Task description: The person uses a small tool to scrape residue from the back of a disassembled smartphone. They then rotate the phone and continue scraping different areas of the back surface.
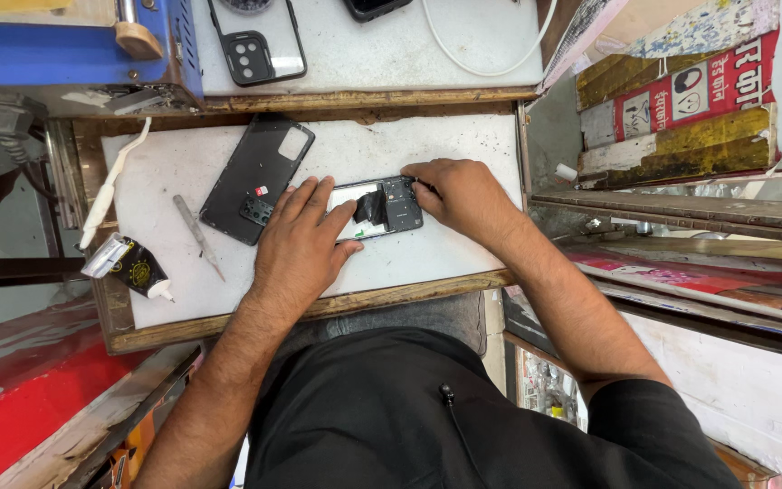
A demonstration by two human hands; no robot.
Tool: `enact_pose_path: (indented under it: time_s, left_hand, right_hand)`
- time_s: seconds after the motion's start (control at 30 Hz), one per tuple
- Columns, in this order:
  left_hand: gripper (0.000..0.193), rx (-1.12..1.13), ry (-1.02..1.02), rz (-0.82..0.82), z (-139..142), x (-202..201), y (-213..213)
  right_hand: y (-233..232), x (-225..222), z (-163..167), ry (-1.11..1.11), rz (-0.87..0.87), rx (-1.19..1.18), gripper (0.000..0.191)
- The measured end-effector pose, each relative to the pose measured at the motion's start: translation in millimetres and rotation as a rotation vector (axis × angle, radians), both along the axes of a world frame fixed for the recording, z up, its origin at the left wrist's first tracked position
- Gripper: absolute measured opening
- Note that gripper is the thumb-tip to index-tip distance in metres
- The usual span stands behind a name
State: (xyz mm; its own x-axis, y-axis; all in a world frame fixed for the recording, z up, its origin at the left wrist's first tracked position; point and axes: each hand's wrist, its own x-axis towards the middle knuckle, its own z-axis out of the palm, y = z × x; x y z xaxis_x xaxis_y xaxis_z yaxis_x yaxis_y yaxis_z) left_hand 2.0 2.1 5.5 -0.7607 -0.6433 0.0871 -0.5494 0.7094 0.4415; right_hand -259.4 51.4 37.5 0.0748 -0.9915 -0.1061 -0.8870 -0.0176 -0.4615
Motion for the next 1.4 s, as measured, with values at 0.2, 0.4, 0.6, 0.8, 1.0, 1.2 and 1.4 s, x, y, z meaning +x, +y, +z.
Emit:
enact_pose_path:
  time_s: [0.2, 0.4, 0.6, 0.8, 1.0, 1.2, 1.4]
  left_hand:
    - [0.059, 0.001, 0.010, 0.002, 0, 0, -1]
    - [0.060, -0.005, 0.017, 0.009, -1, 0, 0]
    - [0.060, -0.002, 0.018, 0.004, -1, 1, -1]
    - [0.060, -0.012, 0.016, 0.007, -1, 0, -1]
    - [0.059, 0.003, 0.019, 0.018, -3, 0, 0]
    - [0.060, -0.004, 0.015, 0.011, -3, 0, 0]
    - [0.061, -0.002, 0.007, 0.010, -3, 0, -1]
  right_hand:
    - [2, 4, -5, 0.047, -0.012, -0.027, 0.027]
    - [4, 1, 2, -0.032, 0.019, -0.034, 0.032]
    - [3, 3, -2, -0.021, -0.019, -0.003, 0.031]
    - [0, 2, -7, -0.008, 0.005, -0.100, 0.024]
    - [-1, -5, 6, -0.117, -0.011, 0.067, 0.035]
    - [-3, -1, 3, -0.073, 0.006, 0.006, 0.029]
    - [-3, -2, -10, -0.033, 0.020, -0.080, 0.023]
